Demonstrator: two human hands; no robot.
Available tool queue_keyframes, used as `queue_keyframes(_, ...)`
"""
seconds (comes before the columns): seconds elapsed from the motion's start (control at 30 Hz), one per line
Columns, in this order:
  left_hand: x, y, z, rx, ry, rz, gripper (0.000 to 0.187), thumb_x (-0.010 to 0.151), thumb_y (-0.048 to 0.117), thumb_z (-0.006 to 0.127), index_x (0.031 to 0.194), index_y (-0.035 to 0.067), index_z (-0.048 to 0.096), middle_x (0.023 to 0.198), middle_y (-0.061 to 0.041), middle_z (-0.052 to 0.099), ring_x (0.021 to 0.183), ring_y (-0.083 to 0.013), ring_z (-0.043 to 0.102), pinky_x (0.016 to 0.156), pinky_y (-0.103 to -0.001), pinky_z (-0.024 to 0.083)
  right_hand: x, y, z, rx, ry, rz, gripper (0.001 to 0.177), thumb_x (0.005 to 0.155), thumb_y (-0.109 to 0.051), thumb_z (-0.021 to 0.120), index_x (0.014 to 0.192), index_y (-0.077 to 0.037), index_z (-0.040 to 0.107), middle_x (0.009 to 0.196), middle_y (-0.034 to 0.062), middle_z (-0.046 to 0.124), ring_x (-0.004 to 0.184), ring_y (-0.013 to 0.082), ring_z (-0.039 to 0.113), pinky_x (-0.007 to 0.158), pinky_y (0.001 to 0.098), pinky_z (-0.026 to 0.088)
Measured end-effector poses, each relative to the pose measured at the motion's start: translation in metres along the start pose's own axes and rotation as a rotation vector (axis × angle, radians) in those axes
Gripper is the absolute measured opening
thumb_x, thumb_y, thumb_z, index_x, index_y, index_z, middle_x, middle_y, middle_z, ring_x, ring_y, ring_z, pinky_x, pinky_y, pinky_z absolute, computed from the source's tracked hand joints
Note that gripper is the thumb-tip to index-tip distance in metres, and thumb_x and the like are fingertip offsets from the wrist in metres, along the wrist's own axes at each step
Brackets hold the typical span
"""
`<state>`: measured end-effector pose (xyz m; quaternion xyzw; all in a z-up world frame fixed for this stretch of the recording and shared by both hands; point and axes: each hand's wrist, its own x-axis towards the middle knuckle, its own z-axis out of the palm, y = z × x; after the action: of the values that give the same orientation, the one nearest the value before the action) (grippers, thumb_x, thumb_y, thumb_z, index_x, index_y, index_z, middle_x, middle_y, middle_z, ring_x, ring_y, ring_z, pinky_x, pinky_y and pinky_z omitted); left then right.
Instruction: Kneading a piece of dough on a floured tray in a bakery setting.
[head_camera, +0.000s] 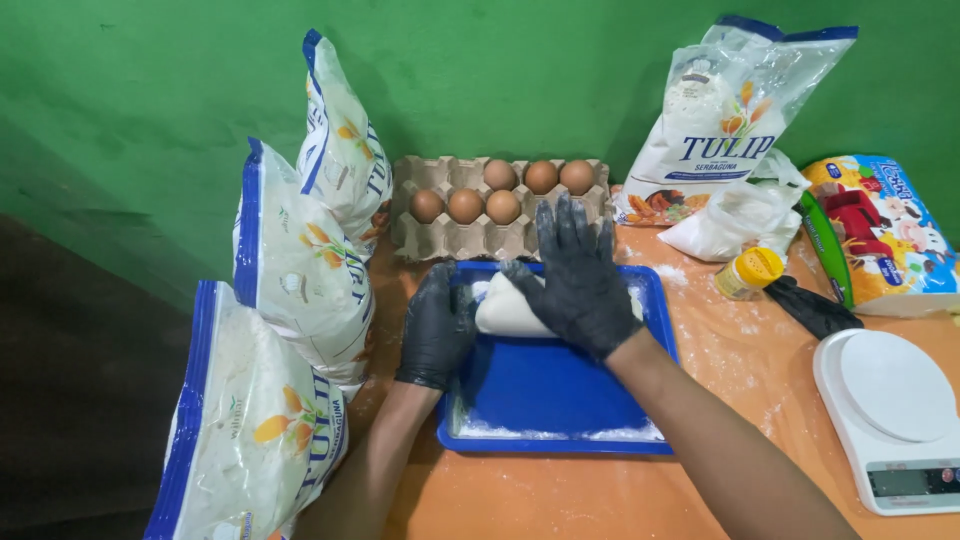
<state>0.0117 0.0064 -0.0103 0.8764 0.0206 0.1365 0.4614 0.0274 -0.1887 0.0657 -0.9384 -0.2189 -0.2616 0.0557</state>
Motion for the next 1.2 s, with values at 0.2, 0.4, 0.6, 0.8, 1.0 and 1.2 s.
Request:
queue_keyframes(0.2,-0.007,0.017,-0.010,0.060,0.013,-0.059,0.038,0.084,0.017,0.076,0.119,0.014,0.063,0.122,-0.019,0.070,0.141,-0.0361,0.049,0.126,-0.049,0.028,-0.039,-0.019,-0.042,0.042,-0.196,-0.065,0.082,0.103,-0.068,0.038,0.156,-0.005,0.044,0.156,0.0250,0.047,0.147,0.0400,0.042,0.122,0.0658,0.020)
queue_keyframes(0.4,-0.011,0.048,-0.030,-0.061,0.064,0.040,0.017,0.101,0.011,0.044,0.109,0.007,0.058,0.094,-0.016,0.067,0.085,-0.0354,0.068,0.075,-0.049,0.055,-0.153,-0.061,-0.092,-0.034,-0.083,-0.206,0.106,0.094,-0.083,0.013,0.156,0.000,0.036,0.164,0.0242,0.035,0.155,0.0378,0.031,0.128,0.0565,0.017)
queue_keyframes(0.6,-0.010,0.044,-0.029,-0.101,0.046,0.125,0.020,0.091,-0.001,0.042,0.100,0.005,0.059,0.093,-0.016,0.065,0.087,-0.0364,0.066,0.084,-0.049,0.052,-0.110,-0.045,-0.083,-0.010,-0.092,-0.195,0.101,0.097,-0.078,0.017,0.158,0.001,0.033,0.166,0.0232,0.032,0.156,0.0350,0.029,0.129,0.0531,0.014)
queue_keyframes(0.8,-0.010,0.044,-0.031,-0.146,0.044,0.145,0.018,0.081,0.008,0.054,0.097,0.010,0.062,0.087,-0.010,0.070,0.088,-0.0320,0.068,0.105,-0.049,0.042,0.000,0.016,0.003,0.036,-0.283,-0.034,0.086,0.105,-0.067,0.024,0.163,-0.003,0.021,0.165,0.0313,0.023,0.152,0.0467,0.024,0.120,0.0633,0.017)
queue_keyframes(1.0,-0.010,0.046,-0.028,-0.089,0.032,0.013,0.025,0.087,0.017,0.056,0.111,0.009,0.061,0.099,-0.015,0.073,0.091,-0.0373,0.071,0.077,-0.052,0.057,-0.024,-0.003,-0.032,-0.067,-0.203,-0.072,0.073,0.107,-0.061,0.029,0.151,-0.003,0.041,0.156,0.0334,0.037,0.139,0.0506,0.041,0.114,0.0674,0.029)
queue_keyframes(1.2,-0.011,0.048,-0.031,-0.086,0.045,0.019,0.015,0.093,0.004,0.046,0.102,0.007,0.057,0.089,-0.016,0.064,0.081,-0.0374,0.066,0.074,-0.052,0.053,-0.145,-0.059,-0.094,-0.035,-0.110,-0.214,0.110,0.092,-0.083,0.010,0.158,0.003,0.029,0.165,0.0289,0.029,0.156,0.0403,0.029,0.127,0.0548,0.020)
